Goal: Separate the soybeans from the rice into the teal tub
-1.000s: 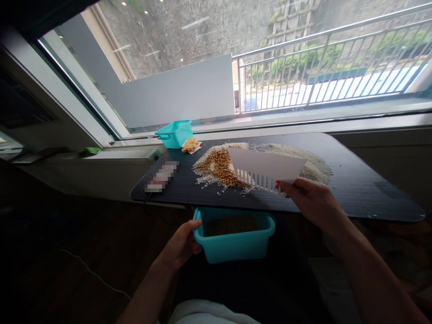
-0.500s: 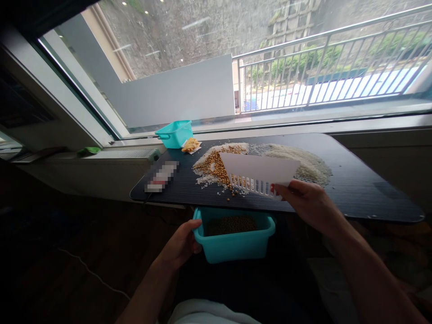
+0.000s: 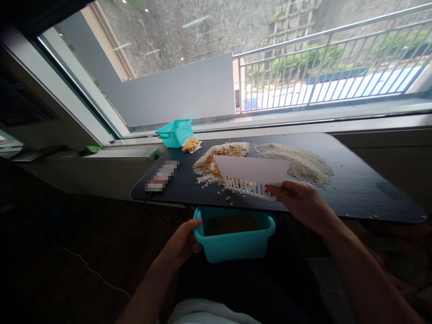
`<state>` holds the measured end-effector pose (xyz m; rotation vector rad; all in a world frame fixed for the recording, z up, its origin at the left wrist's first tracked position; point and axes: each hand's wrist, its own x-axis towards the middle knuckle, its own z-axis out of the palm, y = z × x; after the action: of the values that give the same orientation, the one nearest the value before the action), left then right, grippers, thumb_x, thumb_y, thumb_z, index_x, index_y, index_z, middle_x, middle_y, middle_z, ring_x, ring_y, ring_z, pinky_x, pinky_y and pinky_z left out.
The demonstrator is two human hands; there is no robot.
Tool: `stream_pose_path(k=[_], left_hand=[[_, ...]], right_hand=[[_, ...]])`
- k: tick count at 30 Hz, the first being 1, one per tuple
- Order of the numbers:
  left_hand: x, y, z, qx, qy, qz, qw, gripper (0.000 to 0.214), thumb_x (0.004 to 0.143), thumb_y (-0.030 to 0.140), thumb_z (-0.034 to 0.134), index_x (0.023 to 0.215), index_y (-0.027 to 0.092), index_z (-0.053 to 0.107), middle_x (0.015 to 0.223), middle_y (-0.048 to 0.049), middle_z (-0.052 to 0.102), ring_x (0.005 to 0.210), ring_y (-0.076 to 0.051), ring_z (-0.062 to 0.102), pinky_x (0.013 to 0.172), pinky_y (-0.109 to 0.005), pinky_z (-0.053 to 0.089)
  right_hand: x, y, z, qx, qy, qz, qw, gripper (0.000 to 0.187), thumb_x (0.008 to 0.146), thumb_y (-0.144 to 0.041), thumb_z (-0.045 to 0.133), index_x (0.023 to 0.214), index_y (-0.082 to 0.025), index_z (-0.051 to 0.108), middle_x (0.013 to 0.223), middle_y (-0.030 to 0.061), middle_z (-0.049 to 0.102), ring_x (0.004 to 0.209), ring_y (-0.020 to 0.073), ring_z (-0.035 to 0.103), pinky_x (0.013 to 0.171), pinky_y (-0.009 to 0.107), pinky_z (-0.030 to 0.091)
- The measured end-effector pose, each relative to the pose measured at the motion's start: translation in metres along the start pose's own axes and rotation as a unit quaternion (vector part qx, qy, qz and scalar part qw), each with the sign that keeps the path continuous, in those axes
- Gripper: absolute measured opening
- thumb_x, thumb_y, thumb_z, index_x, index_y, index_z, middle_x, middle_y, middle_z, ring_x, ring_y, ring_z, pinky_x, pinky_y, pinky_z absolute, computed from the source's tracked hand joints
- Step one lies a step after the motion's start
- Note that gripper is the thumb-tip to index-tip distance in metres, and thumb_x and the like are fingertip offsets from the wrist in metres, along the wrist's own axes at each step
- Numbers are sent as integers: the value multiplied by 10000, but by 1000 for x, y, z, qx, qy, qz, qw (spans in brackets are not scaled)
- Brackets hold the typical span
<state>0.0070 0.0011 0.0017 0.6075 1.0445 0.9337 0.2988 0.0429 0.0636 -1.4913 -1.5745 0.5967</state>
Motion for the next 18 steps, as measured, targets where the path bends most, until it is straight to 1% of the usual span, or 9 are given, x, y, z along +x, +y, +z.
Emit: stream_pose_path(k=[5, 10, 16, 18], left_hand=[[1, -1, -2, -6, -12, 1, 1000, 411, 618, 460, 751, 520, 182, 464, 376, 66, 405, 341, -63, 375, 364, -196, 272], [2, -2, -3, -6, -18, 4, 1000, 405, 630, 455, 750, 532, 181, 468, 385, 66, 412, 347, -65, 389, 369, -194, 282], [2, -1, -2, -10, -6, -1, 1000, 420, 593, 456, 770, 515, 180, 463, 382, 70, 402, 339, -61, 374, 357, -190, 277], [1, 0, -1, -10, 1, -3, 1000, 426, 575, 457, 779, 509, 180, 462, 381, 72, 399, 338, -59, 371, 355, -190, 279]], right_hand=[[-7, 1, -7, 14, 11, 10, 1000, 297, 651, -576, 678, 668, -283, 725, 700, 19, 731, 676, 245, 666, 655, 371, 536], [-12, 2, -7, 20, 10, 2, 1000, 350, 640, -625, 687, 697, -284, 746, 705, 26, 737, 678, 255, 674, 662, 380, 556], [-18, 8, -10, 17, -20, 26, 999, 446, 608, -672, 685, 775, -268, 775, 773, 28, 758, 713, 265, 685, 675, 380, 570], [-19, 9, -10, 28, -12, 32, 999, 456, 602, -671, 689, 783, -262, 778, 782, 32, 759, 720, 267, 684, 688, 387, 574]])
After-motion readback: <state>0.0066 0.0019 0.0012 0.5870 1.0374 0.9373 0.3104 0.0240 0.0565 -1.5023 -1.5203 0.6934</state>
